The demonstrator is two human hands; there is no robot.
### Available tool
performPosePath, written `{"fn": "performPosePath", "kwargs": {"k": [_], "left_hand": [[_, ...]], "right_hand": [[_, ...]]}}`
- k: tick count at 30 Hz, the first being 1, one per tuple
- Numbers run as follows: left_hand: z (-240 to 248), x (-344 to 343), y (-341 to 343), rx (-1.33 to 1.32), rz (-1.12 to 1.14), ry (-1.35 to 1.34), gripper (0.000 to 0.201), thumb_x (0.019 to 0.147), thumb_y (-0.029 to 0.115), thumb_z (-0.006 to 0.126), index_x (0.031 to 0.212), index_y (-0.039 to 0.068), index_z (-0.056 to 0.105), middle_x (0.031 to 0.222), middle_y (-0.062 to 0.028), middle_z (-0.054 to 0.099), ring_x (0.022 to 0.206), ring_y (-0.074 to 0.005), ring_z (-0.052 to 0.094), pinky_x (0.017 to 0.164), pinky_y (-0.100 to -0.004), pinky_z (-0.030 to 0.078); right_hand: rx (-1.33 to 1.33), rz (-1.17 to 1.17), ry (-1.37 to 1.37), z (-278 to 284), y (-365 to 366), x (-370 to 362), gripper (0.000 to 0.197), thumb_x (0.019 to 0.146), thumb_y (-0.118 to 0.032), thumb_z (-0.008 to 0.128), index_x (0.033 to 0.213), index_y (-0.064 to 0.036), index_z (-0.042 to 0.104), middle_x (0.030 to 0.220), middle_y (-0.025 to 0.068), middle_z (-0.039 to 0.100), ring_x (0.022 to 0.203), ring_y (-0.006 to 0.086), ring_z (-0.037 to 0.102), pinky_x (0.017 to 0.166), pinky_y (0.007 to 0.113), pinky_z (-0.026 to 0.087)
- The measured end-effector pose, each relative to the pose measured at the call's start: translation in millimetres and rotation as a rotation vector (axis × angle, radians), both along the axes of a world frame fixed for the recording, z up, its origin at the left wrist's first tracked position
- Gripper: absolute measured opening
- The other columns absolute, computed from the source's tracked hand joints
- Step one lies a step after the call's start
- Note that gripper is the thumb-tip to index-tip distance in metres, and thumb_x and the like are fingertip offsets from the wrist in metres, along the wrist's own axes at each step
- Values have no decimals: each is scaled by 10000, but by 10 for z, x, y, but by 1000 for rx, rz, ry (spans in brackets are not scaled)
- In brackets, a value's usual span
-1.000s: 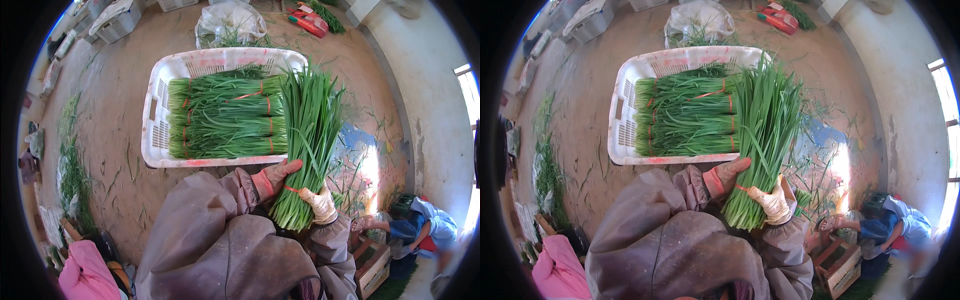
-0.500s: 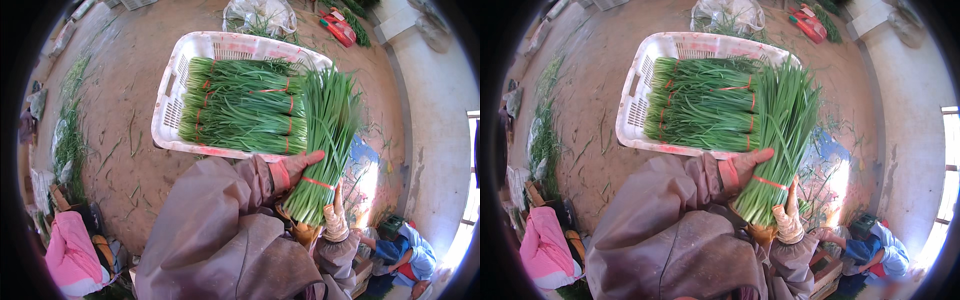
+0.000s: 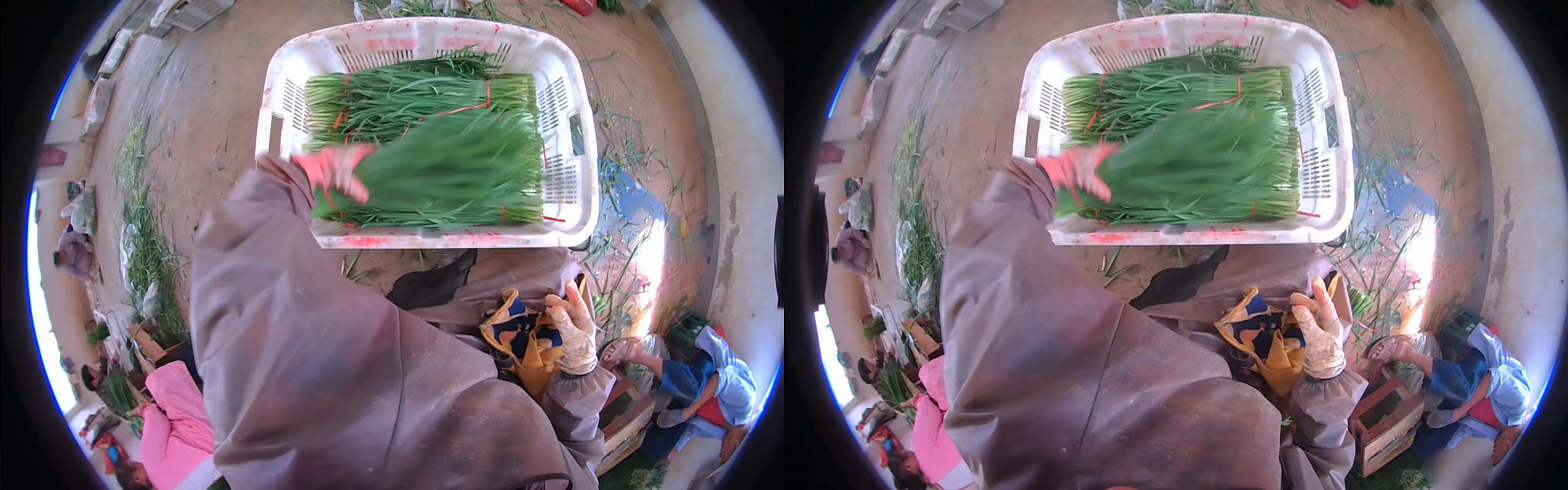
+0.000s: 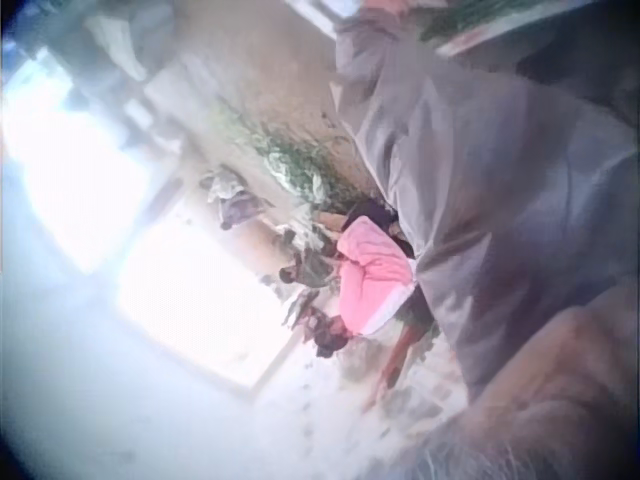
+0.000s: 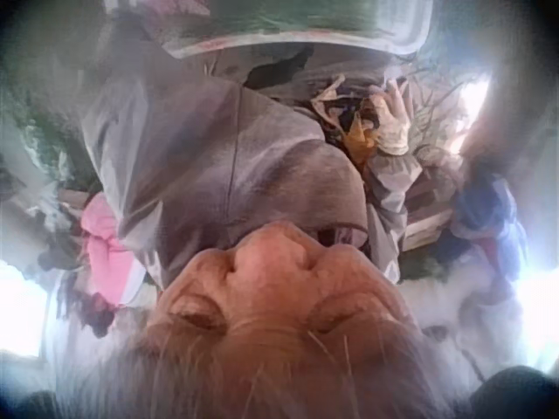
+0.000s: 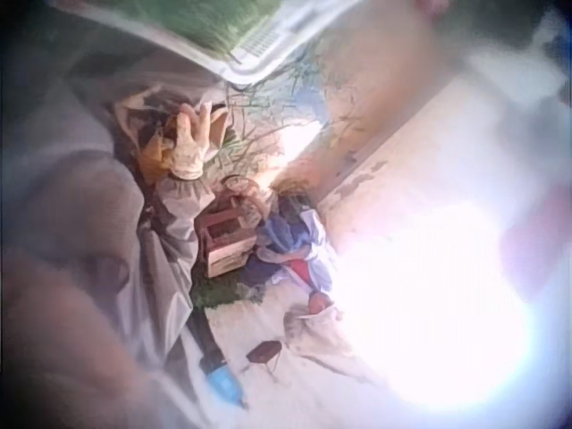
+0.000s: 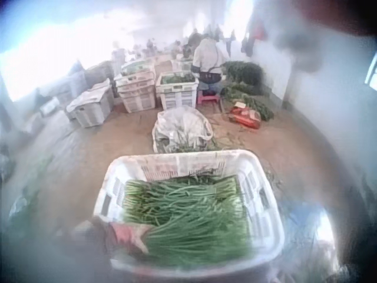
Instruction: The person bundles green chives by hand, ties them with a red string, and places the bundles into a plastic crate.
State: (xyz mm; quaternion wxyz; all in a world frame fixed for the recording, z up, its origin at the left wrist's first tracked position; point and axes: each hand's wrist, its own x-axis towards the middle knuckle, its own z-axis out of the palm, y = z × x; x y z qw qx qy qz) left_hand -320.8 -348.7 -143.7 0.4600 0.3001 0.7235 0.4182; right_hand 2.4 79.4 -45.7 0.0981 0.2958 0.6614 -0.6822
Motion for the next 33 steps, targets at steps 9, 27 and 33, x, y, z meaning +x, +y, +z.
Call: {"fn": "performPosePath", "kwargs": {"k": [9,27,33], "left_hand": [[-684,556,-189,-396,228,242,955,505,113,894,1350,53,452,1209,-120,611,1119,-250,588,962,-327,453],[186,1574,1365,-20,367,1145,657,802,291,641,1392,86,435,1406,-128,457,1293,-336,418,1103,-496,281],[484,2127,2523,407,86,753,541,805,284,664,1278,58,533,1311,-133,521,1265,-310,451,1084,-473,329]], "right_hand": [[14,-93,-123,-57,14,-88,491,912,-80,629,1380,-72,479,1031,61,663,876,100,604,794,232,487],[86,-335,33,128,211,269,439,917,-40,600,1340,-2,487,988,100,660,843,146,616,786,271,505],[200,-577,21,194,1008,932,423,956,-138,563,1366,-74,477,1024,95,645,709,83,545,609,198,465]]}}
